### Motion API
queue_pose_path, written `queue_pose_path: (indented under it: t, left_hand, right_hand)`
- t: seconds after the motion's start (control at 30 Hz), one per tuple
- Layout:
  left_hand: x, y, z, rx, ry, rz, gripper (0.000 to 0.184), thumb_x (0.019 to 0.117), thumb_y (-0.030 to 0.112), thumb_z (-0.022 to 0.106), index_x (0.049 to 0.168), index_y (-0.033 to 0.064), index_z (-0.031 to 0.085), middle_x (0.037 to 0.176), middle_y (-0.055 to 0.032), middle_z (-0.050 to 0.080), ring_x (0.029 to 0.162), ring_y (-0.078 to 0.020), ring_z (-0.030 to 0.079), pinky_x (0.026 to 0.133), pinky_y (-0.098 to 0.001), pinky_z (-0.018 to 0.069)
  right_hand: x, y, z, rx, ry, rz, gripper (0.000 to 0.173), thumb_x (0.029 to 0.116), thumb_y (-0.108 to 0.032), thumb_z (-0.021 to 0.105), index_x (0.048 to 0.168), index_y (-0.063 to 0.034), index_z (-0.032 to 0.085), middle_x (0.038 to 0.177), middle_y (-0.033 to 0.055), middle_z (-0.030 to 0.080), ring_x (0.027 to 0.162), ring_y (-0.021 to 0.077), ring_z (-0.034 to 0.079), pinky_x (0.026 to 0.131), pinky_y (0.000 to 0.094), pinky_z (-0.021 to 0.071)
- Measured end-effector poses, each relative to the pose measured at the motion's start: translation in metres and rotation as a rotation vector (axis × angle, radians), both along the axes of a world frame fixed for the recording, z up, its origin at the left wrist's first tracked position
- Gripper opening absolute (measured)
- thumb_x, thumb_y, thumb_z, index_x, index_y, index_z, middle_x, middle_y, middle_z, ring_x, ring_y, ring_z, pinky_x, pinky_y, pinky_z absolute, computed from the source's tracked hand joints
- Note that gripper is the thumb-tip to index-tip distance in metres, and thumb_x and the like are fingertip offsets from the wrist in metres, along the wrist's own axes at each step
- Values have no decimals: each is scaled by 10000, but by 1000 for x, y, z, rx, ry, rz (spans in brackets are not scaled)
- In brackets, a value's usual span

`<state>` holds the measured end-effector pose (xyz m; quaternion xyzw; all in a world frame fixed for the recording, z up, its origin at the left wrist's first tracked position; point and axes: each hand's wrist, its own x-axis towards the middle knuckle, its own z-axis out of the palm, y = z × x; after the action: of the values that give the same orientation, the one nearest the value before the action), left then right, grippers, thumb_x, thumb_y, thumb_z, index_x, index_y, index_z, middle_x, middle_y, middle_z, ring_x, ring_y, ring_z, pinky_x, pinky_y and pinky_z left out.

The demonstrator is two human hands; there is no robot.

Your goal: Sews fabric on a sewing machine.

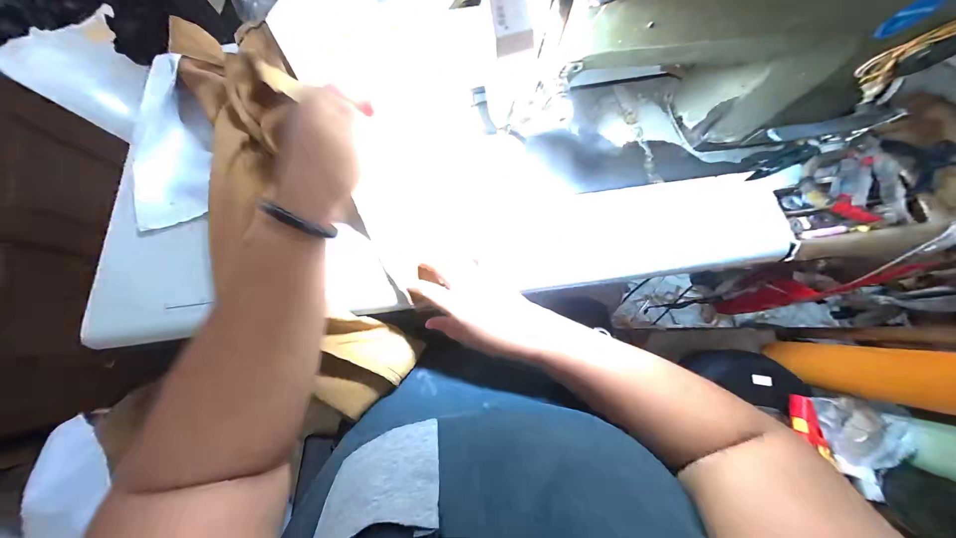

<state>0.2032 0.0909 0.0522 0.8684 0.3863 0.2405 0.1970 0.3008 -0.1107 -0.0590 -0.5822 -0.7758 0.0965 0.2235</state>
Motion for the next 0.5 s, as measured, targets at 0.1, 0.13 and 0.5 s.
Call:
queue_pose_path:
  t: [0.1,0.13,0.5]
  left_hand:
    - [14,-38,-77,-74,379,-278,353,1072,260,499,1290,48,678,1244,-205,683,1223,-376,619,1053,-592,452]
    - [13,-35,-93,-9,389,-324,363,1065,259,468,1318,97,672,1299,-198,662,1281,-409,577,1083,-643,400]
    - [-36,-86,-89,7,247,-460,606,825,527,758,1238,93,662,1115,-132,642,1044,-332,623,856,-549,517]
  right_hand:
    - [14,-8,11,88,191,51,146,973,-145,635,1026,-95,761,1041,53,725,944,180,701,812,387,586]
    - [28,-15,17,118,292,-19,172,953,-64,625,1052,-22,759,1036,100,734,930,188,713,820,366,593]
    - [56,-41,-17,161,235,-356,271,928,-267,711,1172,-160,763,1304,177,657,1216,353,619,999,577,490]
